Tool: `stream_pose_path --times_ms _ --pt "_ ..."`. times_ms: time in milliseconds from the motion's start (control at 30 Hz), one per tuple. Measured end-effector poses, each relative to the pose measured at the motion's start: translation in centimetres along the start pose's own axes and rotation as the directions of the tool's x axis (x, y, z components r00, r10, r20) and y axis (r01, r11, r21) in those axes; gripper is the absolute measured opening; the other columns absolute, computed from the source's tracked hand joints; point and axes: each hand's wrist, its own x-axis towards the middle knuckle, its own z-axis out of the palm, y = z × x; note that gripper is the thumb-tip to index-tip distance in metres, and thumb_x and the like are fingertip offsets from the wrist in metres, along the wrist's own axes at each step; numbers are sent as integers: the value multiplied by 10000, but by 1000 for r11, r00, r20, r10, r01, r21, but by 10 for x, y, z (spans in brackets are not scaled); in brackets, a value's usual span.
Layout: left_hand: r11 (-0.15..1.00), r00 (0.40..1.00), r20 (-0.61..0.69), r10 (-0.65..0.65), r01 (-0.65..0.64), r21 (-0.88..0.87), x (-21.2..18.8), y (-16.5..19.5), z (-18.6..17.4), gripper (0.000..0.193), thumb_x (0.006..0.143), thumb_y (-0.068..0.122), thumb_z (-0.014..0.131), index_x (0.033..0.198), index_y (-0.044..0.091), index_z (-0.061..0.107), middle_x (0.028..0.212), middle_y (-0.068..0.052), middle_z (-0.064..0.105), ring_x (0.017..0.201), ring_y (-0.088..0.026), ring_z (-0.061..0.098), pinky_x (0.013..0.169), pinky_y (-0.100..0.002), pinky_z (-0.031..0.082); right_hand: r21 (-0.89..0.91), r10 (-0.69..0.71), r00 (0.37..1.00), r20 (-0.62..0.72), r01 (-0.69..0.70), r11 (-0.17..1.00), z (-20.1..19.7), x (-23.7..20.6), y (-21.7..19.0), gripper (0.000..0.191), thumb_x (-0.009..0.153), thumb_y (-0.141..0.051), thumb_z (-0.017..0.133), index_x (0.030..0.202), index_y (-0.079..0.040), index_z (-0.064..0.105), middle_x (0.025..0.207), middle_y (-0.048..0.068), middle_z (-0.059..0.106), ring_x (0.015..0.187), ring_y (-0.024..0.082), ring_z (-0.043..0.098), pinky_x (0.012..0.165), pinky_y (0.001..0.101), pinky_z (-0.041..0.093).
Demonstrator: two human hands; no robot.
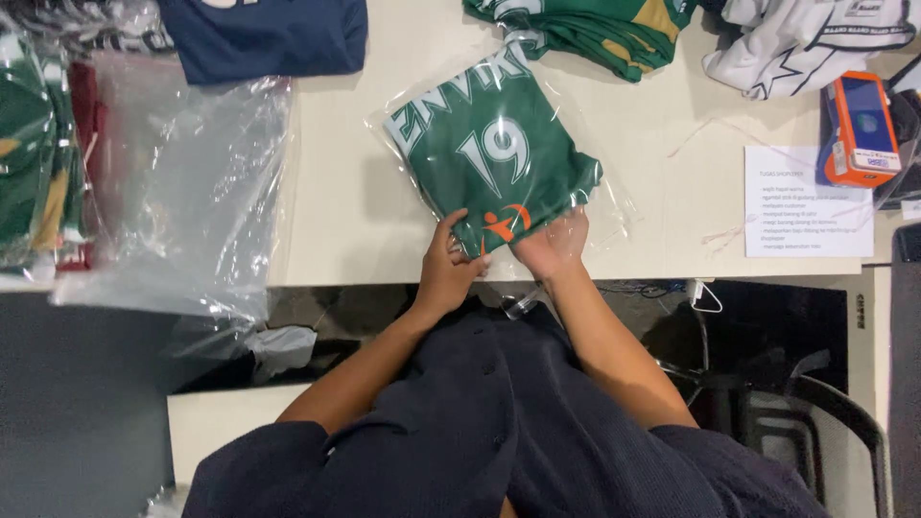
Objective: The person folds green sports jerseys on a white table, smoothing and aligning each one by hand, then slides the folded jersey into a clear plastic bag and presses the bag closed. They repeat the fold-and-bag cycle for several jerseys, setting finished bags aside on the table.
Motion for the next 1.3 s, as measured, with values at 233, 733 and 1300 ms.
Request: stream_pose_path --times_ms 233,733,1300 --pt "997 992 -104 76 -79 -27 -3 -21 29 728 934 7 705 1549 92 325 1086 -169 675 814 -158 739 671 -297 636 -98 146 975 168 -131 987 -30 47 -36 574 1018 -373 395 1413 26 512 1480 223 519 1370 392 498 1210 552 361" --pt "997 986 -156 -51 41 -69 -10 -20 41 477 951 -14 635 1407 19 500 1037 -179 698 839 -184 755 715 -306 661 -993 -423 898 119 102 -64 -55 -93 -96 210 1069 -105 611 1256 -23 659 1148 249 671 965 274 682 772 354 568" --pt "978 961 -254 -110 151 147 -13 6 38 519 956 106 672 1437 80 479 813 -96 729 635 -145 746 510 -278 580 -207 113 877 467 233 -950 -21 35 -93 664 1027 -560 469 1583 -201 412 1669 143 243 1518 419 189 1173 658 140"
